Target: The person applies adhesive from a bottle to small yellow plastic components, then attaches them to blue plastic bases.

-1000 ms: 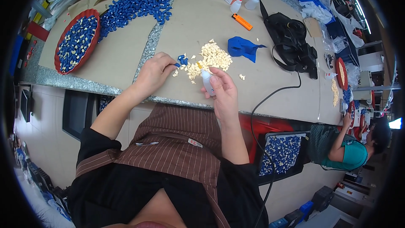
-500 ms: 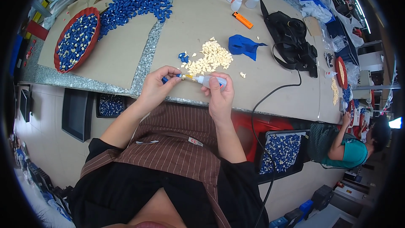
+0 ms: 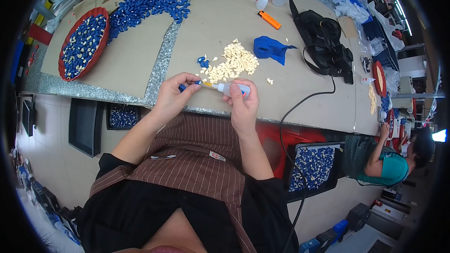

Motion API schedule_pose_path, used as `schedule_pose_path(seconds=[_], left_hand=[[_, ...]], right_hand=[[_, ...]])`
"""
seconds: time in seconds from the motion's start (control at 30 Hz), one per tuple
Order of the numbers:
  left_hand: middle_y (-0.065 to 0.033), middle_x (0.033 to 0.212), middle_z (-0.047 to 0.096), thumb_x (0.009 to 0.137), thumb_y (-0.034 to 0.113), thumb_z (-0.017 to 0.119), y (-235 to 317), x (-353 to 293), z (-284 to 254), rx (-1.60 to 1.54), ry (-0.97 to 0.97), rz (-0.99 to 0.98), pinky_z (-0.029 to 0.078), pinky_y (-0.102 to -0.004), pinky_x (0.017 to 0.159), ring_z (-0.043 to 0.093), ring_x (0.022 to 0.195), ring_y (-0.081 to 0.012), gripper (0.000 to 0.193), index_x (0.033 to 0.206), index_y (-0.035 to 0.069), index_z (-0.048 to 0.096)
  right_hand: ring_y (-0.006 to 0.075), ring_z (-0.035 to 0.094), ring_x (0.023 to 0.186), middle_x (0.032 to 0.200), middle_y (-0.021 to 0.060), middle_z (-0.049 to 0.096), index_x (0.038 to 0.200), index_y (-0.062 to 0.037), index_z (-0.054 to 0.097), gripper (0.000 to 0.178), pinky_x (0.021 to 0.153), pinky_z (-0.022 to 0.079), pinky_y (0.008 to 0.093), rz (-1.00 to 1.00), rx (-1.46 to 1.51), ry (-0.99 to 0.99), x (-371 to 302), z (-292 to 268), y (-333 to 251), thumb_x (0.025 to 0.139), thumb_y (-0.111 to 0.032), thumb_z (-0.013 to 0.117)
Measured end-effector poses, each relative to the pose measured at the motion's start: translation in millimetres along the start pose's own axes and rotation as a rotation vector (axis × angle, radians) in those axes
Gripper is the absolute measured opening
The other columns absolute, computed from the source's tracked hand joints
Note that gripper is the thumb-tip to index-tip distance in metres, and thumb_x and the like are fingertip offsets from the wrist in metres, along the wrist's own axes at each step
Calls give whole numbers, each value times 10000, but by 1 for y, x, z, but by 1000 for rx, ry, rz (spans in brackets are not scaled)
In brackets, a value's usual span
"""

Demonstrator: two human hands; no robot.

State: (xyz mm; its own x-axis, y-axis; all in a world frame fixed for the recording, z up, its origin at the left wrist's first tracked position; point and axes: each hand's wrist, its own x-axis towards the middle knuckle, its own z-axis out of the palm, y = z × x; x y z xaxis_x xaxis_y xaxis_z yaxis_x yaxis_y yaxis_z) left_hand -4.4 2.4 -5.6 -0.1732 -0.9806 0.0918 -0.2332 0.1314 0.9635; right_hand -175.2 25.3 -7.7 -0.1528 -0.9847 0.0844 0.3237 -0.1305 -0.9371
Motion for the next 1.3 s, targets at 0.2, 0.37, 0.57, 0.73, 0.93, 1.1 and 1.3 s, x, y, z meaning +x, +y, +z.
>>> schedule_pose_path(seconds=[0.2,0.37,0.57,0.73,0.93,1.1,1.3], left_hand=[[-1,747,568,766,64,602,0,0,0,4,-1,7,400,-185,589,478,648,-49,161,915,8,585],[-6,747,571,764,62,603,0,-1,-1,8,-2,9,403,-188,591,482,650,-53,163,916,5,584],[-17,741,572,763,60,604,1,-1,0,19,13,28,409,-194,591,488,649,-58,160,911,3,584],[-23,738,572,759,60,608,0,-1,0,29,27,38,416,-200,588,494,641,-66,156,903,5,584],[-24,743,573,758,59,608,1,-1,1,29,28,42,418,-202,598,497,648,-71,151,897,5,584],[-14,750,566,764,61,602,0,-2,0,5,17,41,411,-194,602,485,653,-62,147,899,7,582],[-78,761,586,744,58,602,1,-4,-3,-15,15,8,429,-240,589,536,658,-126,163,899,14,579]], right_hand=[[93,494,598,740,45,532,936,-27,479,194,523,362,189,4,-14,21,0,1,1,844,-190,528],[88,489,591,728,38,527,929,-28,480,186,519,360,186,6,-22,36,1,3,0,845,-187,527],[84,488,593,735,37,528,925,-30,481,180,522,367,185,18,-38,45,0,3,1,846,-186,525],[86,493,615,776,43,523,921,-20,477,178,543,399,192,22,-28,20,-1,2,0,838,-166,537],[101,508,622,813,63,531,919,-14,472,159,568,430,200,64,61,28,2,-6,-2,830,-125,544],[124,554,648,811,86,559,914,-20,467,149,617,456,209,193,355,133,7,-1,-18,799,-41,559],[118,568,729,804,83,580,975,-12,480,310,670,465,223,138,-96,-99,18,-17,-28,710,8,640]])
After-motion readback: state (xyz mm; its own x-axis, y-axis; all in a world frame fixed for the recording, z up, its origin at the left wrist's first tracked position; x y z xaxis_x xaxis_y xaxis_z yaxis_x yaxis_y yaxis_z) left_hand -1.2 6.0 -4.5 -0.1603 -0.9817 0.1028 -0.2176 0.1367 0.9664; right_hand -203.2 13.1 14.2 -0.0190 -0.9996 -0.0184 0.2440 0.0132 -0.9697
